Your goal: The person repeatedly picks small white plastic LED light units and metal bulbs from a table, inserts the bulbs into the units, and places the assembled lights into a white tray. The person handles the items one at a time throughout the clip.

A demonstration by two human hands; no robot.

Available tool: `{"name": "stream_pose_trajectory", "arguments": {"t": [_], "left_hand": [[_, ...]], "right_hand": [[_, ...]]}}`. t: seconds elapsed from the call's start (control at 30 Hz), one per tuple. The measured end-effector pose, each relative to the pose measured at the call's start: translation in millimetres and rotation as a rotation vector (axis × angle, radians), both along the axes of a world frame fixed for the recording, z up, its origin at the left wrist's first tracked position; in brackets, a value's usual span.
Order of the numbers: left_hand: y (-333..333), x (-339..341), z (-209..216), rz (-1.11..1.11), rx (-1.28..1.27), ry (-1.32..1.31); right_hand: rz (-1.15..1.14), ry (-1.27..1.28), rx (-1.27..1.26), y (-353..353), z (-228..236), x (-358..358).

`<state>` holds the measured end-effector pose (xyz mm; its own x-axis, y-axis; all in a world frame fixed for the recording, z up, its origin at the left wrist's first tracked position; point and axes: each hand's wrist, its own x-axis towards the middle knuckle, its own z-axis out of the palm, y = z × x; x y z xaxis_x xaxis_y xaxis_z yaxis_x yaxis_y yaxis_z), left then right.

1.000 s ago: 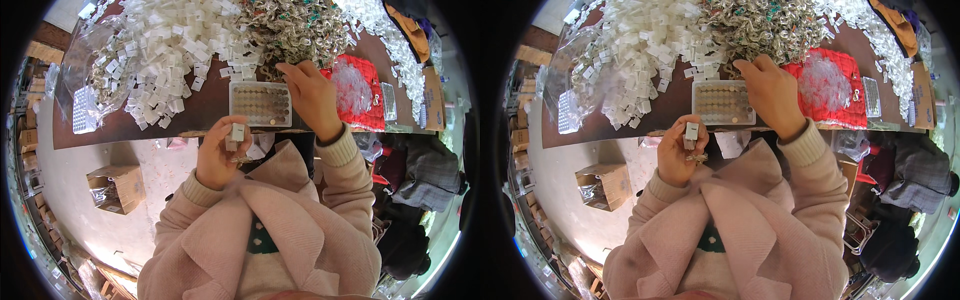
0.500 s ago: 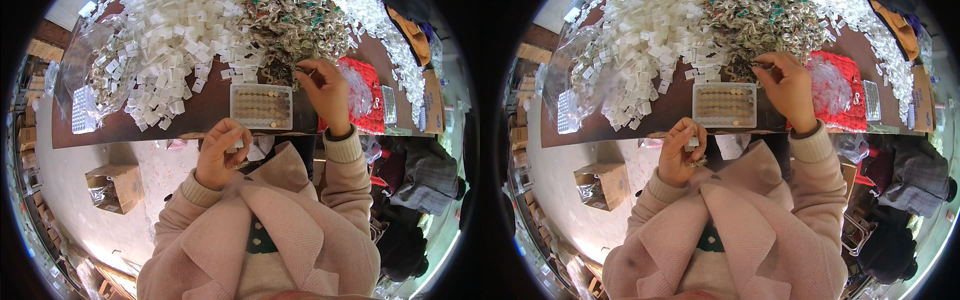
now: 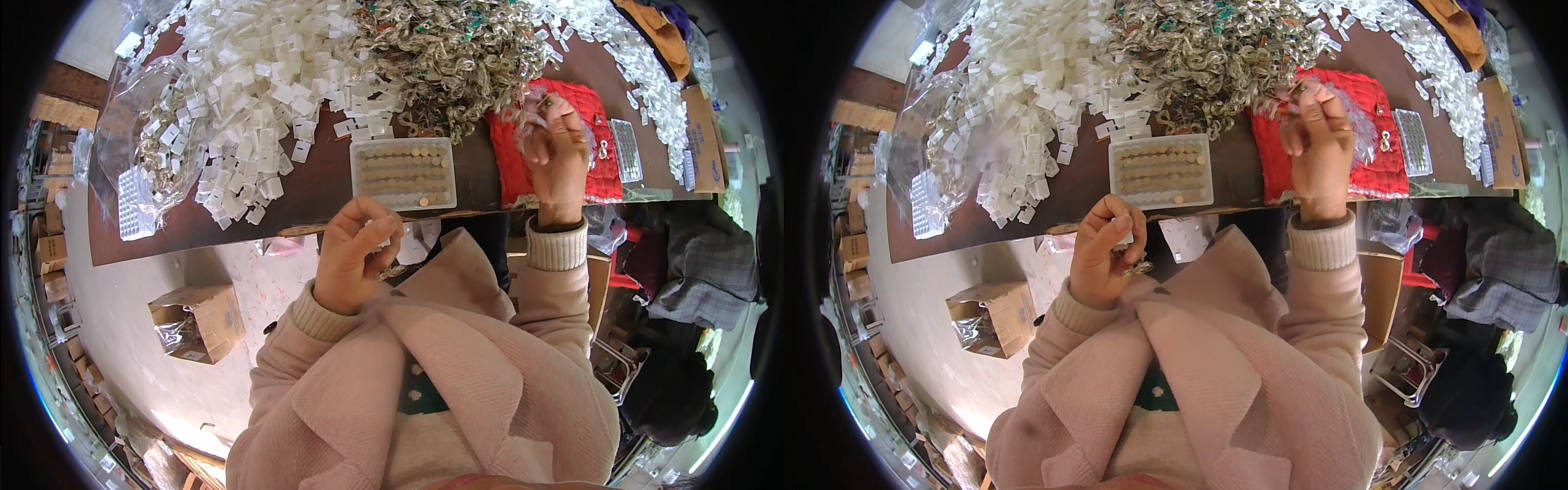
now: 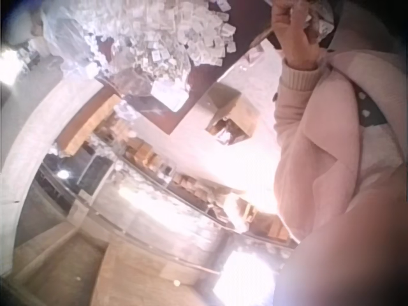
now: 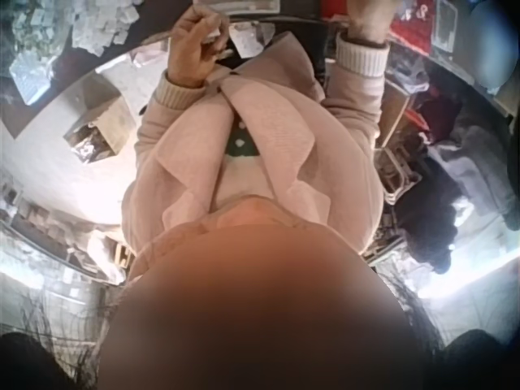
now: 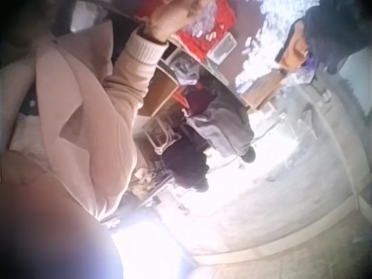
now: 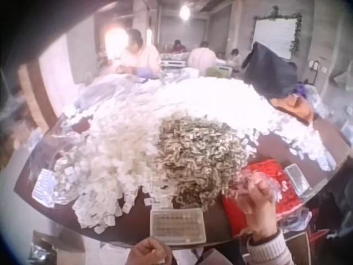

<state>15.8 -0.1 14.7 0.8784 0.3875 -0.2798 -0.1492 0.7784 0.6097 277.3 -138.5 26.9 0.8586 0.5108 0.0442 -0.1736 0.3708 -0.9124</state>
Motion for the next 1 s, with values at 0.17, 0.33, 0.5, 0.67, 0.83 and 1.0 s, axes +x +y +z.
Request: {"name": "stream_pose_trajectory", "arguments": {"t": [0.17, 0.33, 0.5, 0.67, 0.83, 1.0], "left_hand": [[-2.9, 3.8, 1.1, -0.045, 0.028, 0.019], [-8.4, 6.5, 4.7, -0.061, 0.047, 0.063], [-9.9, 6.3, 8.4, -0.082, 0.071, 0.096], [-12.0, 7.6, 7.6, -0.096, 0.113, 0.103], [-15.7, 13.0, 10.2, -0.111, 0.138, 0.083], [-17.9, 16.6, 14.5, -0.128, 0.139, 0.144]], "right_hand": [[-0.081, -0.336, -0.395, -6.0, -19.4, -8.2], [-0.093, -0.293, -0.338, -5.0, -17.1, -13.1], [-0.008, -0.100, -0.337, -10.9, -4.9, -11.9], [-0.042, -0.056, -0.213, -6.6, -9.6, -8.4], [-0.024, -0.093, -0.343, -6.9, -12.4, -9.5], [-0.051, -0.044, -0.337, -8.4, -15.7, -6.9]]}}
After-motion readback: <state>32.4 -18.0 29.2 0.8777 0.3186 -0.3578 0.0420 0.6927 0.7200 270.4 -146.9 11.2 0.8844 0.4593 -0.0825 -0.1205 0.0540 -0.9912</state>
